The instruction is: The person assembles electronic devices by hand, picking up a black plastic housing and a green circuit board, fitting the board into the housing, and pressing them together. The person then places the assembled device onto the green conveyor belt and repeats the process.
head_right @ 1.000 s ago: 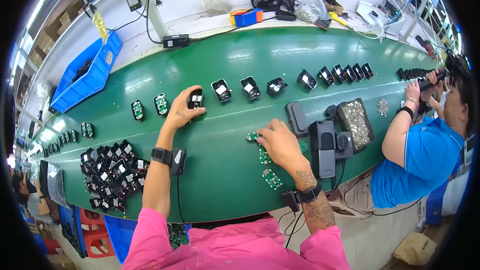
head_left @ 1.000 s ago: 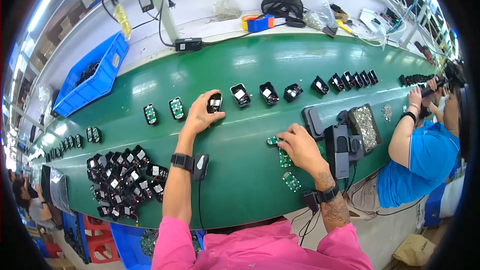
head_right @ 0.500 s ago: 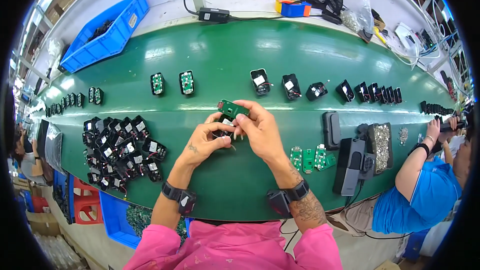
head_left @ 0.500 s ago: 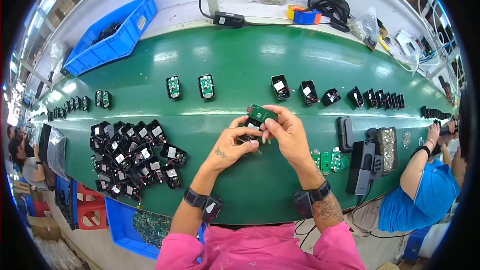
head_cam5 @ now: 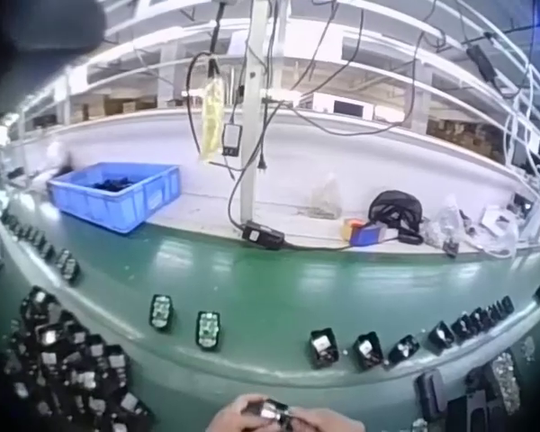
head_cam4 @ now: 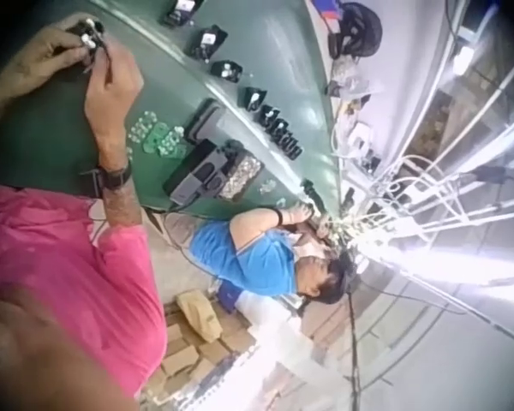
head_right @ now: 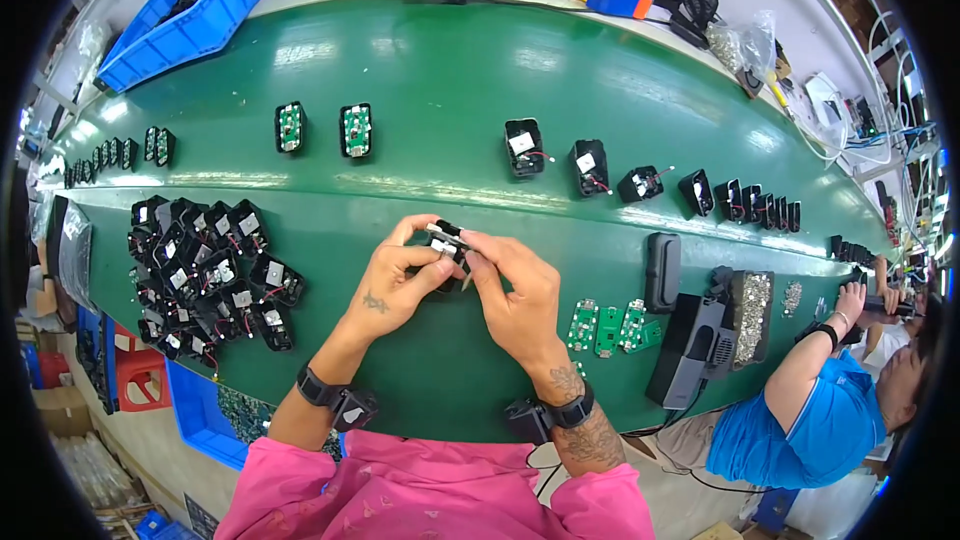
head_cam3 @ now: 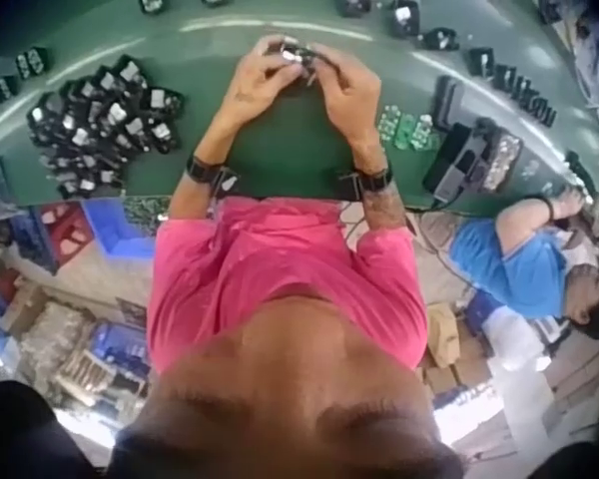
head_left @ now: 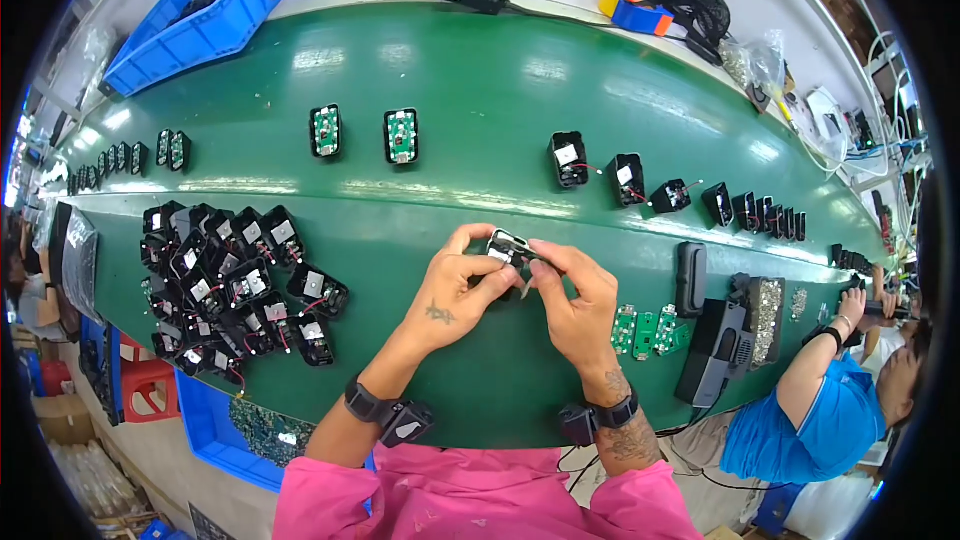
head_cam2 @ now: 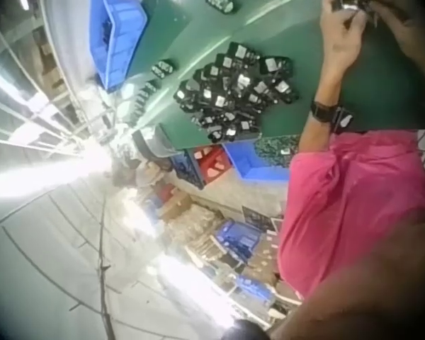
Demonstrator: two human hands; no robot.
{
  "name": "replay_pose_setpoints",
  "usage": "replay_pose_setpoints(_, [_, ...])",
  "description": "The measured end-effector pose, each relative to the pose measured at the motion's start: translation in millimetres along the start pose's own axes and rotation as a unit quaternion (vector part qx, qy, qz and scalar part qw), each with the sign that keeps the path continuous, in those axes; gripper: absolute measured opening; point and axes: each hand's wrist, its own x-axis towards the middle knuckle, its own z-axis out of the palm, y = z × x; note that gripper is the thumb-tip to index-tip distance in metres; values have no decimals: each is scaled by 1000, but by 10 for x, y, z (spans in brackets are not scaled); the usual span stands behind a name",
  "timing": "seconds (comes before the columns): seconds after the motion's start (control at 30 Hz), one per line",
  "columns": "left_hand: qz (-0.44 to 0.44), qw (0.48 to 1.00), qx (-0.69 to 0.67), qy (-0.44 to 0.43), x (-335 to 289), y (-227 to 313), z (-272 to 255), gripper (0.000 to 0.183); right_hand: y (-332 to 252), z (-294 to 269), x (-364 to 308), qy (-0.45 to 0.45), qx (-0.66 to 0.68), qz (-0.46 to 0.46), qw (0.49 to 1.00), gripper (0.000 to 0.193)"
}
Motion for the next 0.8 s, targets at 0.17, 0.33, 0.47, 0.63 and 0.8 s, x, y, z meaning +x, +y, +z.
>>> replay_pose_setpoints(0.17, [1,999,-30,35,-16,-34,42,14,15,9,32,-19,-108,-168,980,30])
replay_pose_setpoints(0.33, [-58,996,-61,37,-37,-2,24,29,-3,19,-10,-56,-124,-135,981,34])
replay_pose_setpoints(0.47, [-121,960,-247,52,-40,97,71,69,40,14,-21,-76,-149,-134,977,41])
replay_pose_setpoints(0.63, [-97,946,-306,42,-16,43,-39,71,8,16,-11,-100,-156,-109,977,44])
replay_pose_setpoints(0.8, [-133,945,-299,16,-11,86,-19,59,21,-15,-16,-19,-126,-90,988,29])
